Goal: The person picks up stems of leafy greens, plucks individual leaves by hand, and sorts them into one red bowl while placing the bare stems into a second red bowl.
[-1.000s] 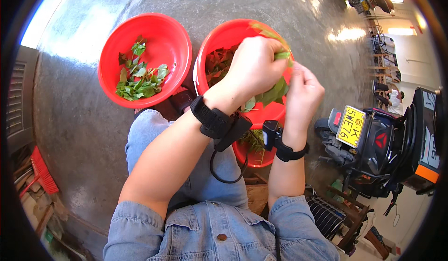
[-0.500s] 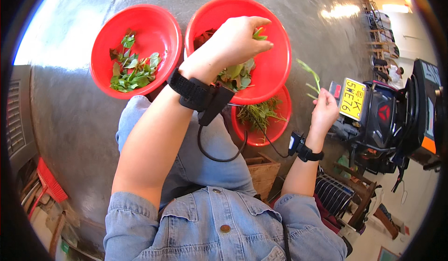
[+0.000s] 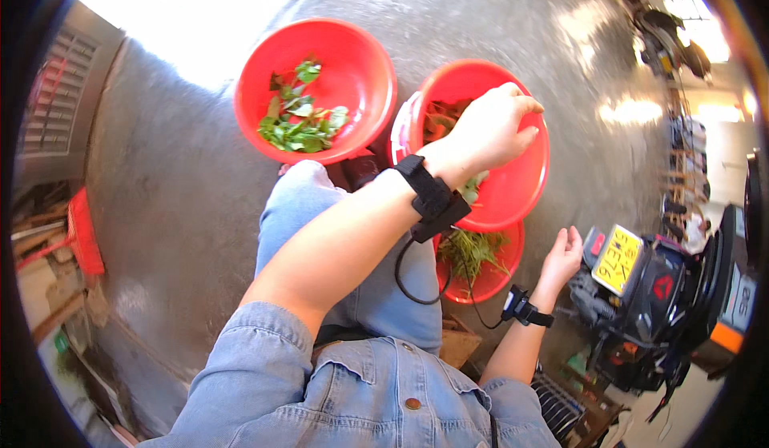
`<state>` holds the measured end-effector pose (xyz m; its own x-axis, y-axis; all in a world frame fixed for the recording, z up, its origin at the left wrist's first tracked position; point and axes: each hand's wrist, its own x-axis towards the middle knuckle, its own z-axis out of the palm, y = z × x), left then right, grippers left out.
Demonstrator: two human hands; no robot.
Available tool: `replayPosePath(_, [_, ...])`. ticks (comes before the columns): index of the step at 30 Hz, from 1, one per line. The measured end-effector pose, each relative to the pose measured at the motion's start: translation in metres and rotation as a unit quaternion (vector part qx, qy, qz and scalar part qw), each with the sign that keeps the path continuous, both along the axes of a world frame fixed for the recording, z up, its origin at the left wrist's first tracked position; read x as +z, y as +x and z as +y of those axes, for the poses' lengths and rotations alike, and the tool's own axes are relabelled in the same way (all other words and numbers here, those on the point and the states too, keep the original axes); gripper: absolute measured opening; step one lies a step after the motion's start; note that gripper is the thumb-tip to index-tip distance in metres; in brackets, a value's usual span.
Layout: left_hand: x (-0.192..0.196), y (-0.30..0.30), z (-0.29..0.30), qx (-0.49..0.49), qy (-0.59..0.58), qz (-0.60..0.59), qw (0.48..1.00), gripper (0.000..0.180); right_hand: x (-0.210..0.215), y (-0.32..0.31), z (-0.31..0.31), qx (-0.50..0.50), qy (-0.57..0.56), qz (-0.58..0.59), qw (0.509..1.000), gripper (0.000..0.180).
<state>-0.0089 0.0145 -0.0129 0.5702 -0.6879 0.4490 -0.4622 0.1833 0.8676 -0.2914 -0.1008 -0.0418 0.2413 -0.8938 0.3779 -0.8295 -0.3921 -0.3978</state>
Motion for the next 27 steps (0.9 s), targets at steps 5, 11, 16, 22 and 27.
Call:
replayPosePath(5, [-0.010,0.046,0.049,0.140,0.036,0.083,0.986,0.022,0.006,0.128,0.027,0.230,0.083,-0.134,0.960,0.029])
replayPosePath(11, [-0.010,0.141,0.127,0.347,-0.050,0.155,0.924,0.022,-0.036,0.298,0.103,0.424,0.320,-0.107,0.841,0.035])
replayPosePath(16, [0.018,0.163,0.176,0.400,-0.196,0.330,0.832,0.018,-0.148,0.371,0.143,0.585,0.289,0.098,0.752,0.031])
replayPosePath(22, [0.015,0.176,0.191,0.403,-0.171,0.327,0.837,0.017,-0.260,0.391,0.153,0.606,0.316,0.340,0.646,0.027])
replayPosePath(27, [0.016,0.179,0.207,0.400,-0.162,0.321,0.843,0.016,-0.278,0.378,0.185,0.638,0.235,0.360,0.639,0.029])
